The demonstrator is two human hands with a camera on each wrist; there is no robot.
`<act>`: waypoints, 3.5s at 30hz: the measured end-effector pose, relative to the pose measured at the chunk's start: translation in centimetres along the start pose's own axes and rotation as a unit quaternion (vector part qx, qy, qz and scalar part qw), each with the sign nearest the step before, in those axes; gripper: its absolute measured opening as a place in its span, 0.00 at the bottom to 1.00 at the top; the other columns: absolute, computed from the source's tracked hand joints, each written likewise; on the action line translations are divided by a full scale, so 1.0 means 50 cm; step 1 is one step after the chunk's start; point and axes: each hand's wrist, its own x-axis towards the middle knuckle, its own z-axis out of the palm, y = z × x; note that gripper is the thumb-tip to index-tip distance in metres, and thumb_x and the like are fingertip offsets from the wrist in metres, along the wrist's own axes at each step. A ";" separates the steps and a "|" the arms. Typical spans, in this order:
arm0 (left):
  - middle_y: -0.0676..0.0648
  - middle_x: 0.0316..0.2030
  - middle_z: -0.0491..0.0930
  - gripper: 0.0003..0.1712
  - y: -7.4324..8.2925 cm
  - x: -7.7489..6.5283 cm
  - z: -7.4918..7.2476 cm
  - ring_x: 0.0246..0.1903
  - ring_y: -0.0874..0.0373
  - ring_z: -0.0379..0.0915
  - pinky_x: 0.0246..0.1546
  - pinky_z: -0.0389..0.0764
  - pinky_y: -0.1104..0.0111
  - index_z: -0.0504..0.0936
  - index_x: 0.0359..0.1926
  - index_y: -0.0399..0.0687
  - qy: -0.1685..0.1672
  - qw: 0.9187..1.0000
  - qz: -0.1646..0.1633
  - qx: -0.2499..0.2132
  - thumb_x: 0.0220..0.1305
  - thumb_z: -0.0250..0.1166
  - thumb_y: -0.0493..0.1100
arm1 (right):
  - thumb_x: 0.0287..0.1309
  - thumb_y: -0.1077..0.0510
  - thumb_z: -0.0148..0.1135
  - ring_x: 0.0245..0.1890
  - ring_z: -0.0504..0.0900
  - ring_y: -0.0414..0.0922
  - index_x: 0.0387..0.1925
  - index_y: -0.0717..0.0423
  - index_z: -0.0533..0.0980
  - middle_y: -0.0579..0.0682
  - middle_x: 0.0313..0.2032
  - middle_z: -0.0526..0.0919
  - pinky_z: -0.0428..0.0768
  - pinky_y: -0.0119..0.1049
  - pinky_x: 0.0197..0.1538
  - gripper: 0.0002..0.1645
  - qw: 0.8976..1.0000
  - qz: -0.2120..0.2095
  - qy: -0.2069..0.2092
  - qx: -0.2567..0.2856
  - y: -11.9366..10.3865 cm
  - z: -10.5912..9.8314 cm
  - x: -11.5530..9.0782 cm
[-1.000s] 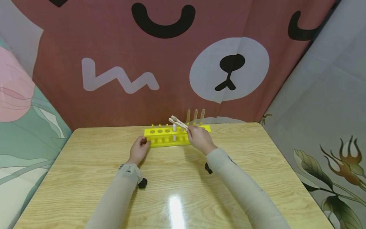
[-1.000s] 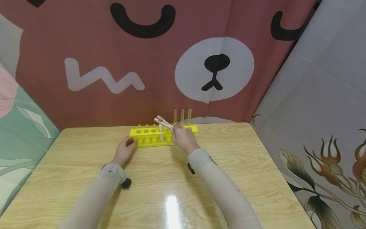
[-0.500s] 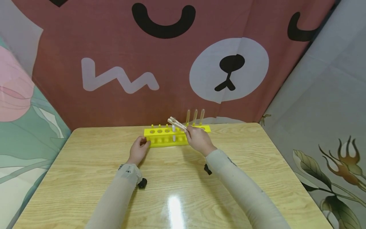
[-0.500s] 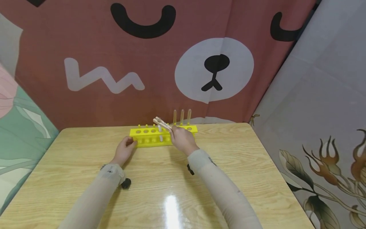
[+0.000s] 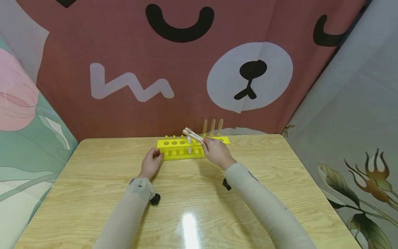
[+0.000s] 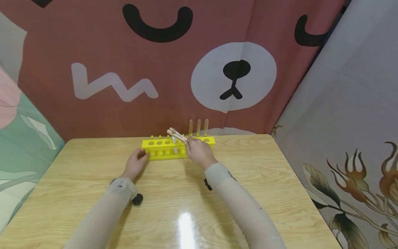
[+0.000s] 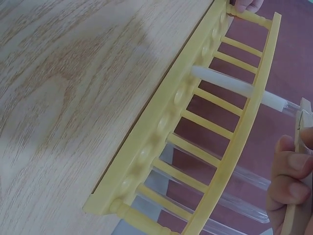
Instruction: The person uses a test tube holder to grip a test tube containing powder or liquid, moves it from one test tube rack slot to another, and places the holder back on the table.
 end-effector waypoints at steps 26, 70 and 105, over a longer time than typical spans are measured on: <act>0.35 0.58 0.75 0.16 -0.003 -0.002 -0.005 0.60 0.42 0.70 0.63 0.72 0.50 0.74 0.58 0.37 -0.006 1.000 0.011 -0.002 0.76 0.58 0.41 | 0.78 0.56 0.48 0.13 0.60 0.40 0.32 0.56 0.73 0.47 0.17 0.66 0.61 0.32 0.18 0.15 0.999 0.023 0.004 0.030 0.000 -0.026 0.003; 0.35 0.58 0.75 0.17 -0.009 0.002 -0.002 0.60 0.42 0.71 0.63 0.73 0.50 0.74 0.58 0.38 -0.007 1.000 0.013 -0.009 0.75 0.59 0.44 | 0.78 0.55 0.49 0.10 0.62 0.40 0.46 0.63 0.77 0.50 0.19 0.71 0.63 0.31 0.14 0.16 0.998 0.025 0.002 0.063 -0.008 -0.103 0.018; 0.36 0.60 0.74 0.17 -0.004 0.002 -0.004 0.61 0.43 0.70 0.64 0.72 0.52 0.74 0.59 0.38 -0.010 1.000 0.004 -0.004 0.76 0.58 0.43 | 0.78 0.54 0.50 0.12 0.64 0.41 0.46 0.62 0.77 0.49 0.20 0.73 0.66 0.33 0.18 0.15 0.997 0.003 0.022 0.069 -0.045 -0.097 0.039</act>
